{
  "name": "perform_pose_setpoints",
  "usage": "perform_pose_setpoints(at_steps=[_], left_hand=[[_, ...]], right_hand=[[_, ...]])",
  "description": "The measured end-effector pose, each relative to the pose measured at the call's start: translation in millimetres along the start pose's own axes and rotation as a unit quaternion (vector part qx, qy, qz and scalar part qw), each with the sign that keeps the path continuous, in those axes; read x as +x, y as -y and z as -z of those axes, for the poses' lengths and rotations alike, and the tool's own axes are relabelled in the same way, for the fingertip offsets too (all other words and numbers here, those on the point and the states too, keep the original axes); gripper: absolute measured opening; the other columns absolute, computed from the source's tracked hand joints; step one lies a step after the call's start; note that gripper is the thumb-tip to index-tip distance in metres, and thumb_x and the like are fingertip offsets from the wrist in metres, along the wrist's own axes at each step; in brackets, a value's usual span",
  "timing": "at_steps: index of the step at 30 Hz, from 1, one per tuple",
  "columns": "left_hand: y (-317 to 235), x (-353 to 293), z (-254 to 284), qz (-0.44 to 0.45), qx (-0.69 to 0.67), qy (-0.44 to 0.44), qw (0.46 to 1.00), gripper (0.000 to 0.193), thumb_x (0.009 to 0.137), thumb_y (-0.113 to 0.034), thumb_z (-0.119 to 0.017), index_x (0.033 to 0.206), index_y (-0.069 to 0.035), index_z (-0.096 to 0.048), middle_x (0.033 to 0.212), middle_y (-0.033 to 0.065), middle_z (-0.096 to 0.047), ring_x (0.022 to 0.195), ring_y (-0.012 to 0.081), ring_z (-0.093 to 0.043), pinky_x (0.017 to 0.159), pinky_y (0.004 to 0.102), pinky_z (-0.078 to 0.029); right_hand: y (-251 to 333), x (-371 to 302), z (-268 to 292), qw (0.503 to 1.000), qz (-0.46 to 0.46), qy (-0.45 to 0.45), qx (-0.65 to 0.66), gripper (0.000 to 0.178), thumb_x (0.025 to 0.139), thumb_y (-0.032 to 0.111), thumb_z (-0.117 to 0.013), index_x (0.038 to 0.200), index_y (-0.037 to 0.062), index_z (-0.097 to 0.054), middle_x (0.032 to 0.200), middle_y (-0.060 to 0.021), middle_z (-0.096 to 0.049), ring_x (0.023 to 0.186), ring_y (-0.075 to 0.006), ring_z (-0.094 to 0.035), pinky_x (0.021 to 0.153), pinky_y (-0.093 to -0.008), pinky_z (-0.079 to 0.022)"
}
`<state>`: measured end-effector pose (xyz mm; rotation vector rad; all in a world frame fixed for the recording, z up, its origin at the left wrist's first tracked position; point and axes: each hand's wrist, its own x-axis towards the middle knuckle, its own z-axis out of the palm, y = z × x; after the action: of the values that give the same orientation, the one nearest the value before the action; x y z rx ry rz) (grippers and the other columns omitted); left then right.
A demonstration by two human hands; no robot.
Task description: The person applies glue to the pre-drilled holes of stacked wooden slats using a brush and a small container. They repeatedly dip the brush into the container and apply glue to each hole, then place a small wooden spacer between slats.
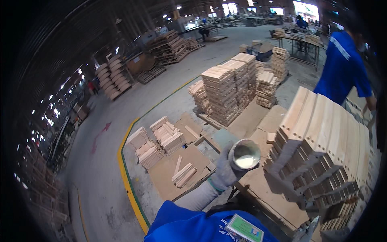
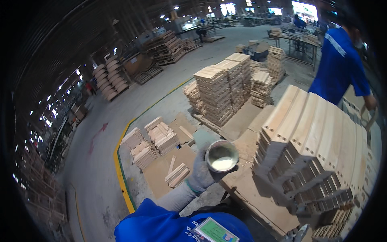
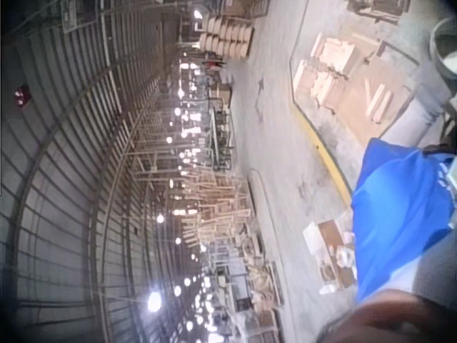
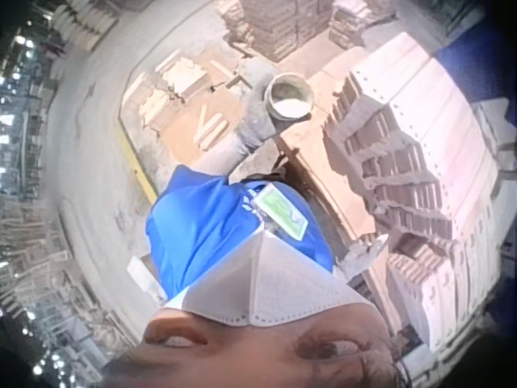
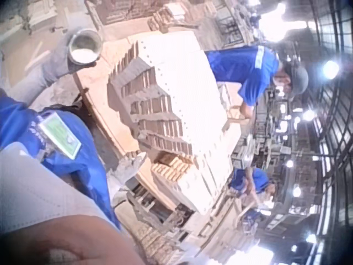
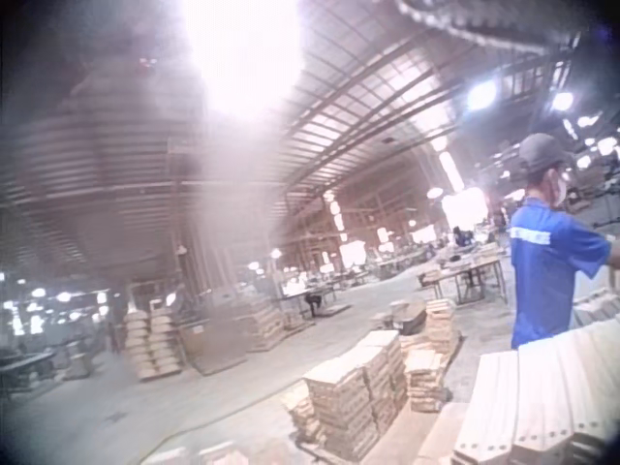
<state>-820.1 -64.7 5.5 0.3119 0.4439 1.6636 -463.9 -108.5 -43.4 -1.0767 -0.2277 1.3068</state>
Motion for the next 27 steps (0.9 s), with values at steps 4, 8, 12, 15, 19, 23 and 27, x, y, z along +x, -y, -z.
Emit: perform_pose_setpoints(at_steps=[4,8,12,15,19,23,27], left_hand=[[-28,11,7,-0.018,-0.009,-0.01,1.0,0.054,0.092,-0.048,-0.036,0.123,-0.006,-0.05,0.12,0.0138,-0.056,0.11,0.0313,-0.055,0.095,0.0528,-0.043],[-52,22,38,-0.021,-0.046,-0.002,0.999,0.057,0.091,-0.05,-0.037,0.125,-0.005,-0.048,0.123,0.0152,-0.054,0.112,0.0321,-0.053,0.094,0.0539,-0.043],[-77,32,57,-0.039,-0.052,0.012,0.998,0.063,0.09,-0.054,-0.036,0.129,-0.005,-0.045,0.126,0.016,-0.051,0.114,0.0342,-0.051,0.095,0.0562,-0.041],[-92,41,56,-0.041,-0.035,0.014,0.998,0.065,0.089,-0.057,-0.037,0.129,-0.006,-0.045,0.125,0.0154,-0.052,0.113,0.0344,-0.052,0.095,0.0561,-0.042],[-102,63,64,-0.024,-0.038,0.024,0.999,0.066,0.089,-0.058,-0.037,0.128,-0.006,-0.046,0.124,0.0151,-0.052,0.111,0.0342,-0.053,0.093,0.0537,-0.044],[-107,86,61,-0.033,-0.001,0.015,0.999,0.061,0.09,-0.056,-0.037,0.123,-0.007,-0.05,0.118,0.0115,-0.056,0.103,0.0318,-0.057,0.088,0.0486,-0.049],[-117,98,64,-0.081,0.11,0.038,0.99,0.052,0.081,-0.026,-0.055,0.127,-0.007,-0.042,0.12,0.0143,-0.054,0.103,0.0295,-0.058,0.086,0.0443,-0.052]], right_hand=[[4,-16,-69,0.998,0.062,-0.005,-0.029,0.035,0.092,0.019,-0.045,0.126,0.0096,-0.041,0.079,-0.0064,-0.043,0.048,-0.0082,-0.035,0.038,-0.0206,-0.028],[-11,4,-101,0.906,0.379,-0.022,-0.187,0.042,0.094,0.035,-0.045,0.12,0.0029,-0.049,0.069,0.0005,-0.037,0.057,-0.0096,-0.035,0.052,-0.0228,-0.028],[-18,46,-93,0.772,0.535,0.011,-0.343,0.033,0.096,0.025,-0.041,0.119,0.0031,-0.051,0.101,-0.0097,-0.057,0.091,-0.0204,-0.057,0.08,-0.0321,-0.049],[-14,42,-131,0.833,0.484,0.032,-0.264,0.031,0.096,0.022,-0.043,0.114,0.0012,-0.055,0.102,-0.0104,-0.058,0.091,-0.0194,-0.056,0.08,-0.0297,-0.048],[-5,11,-210,0.898,0.415,-0.061,-0.134,0.031,0.096,0.018,-0.039,0.114,-0.0021,-0.056,0.108,-0.0125,-0.059,0.09,-0.0184,-0.055,0.079,-0.0272,-0.044],[16,1,-246,0.706,0.533,0.023,-0.466,0.029,0.094,0.012,-0.04,0.113,-0.003,-0.056,0.11,-0.0106,-0.059,0.093,-0.0158,-0.055,0.08,-0.0271,-0.044],[32,-4,-284,0.792,0.352,0.147,-0.477,0.03,0.097,0.022,-0.042,0.113,0.0024,-0.058,0.103,-0.0097,-0.061,0.07,-0.012,-0.058,0.061,-0.0255,-0.049]])
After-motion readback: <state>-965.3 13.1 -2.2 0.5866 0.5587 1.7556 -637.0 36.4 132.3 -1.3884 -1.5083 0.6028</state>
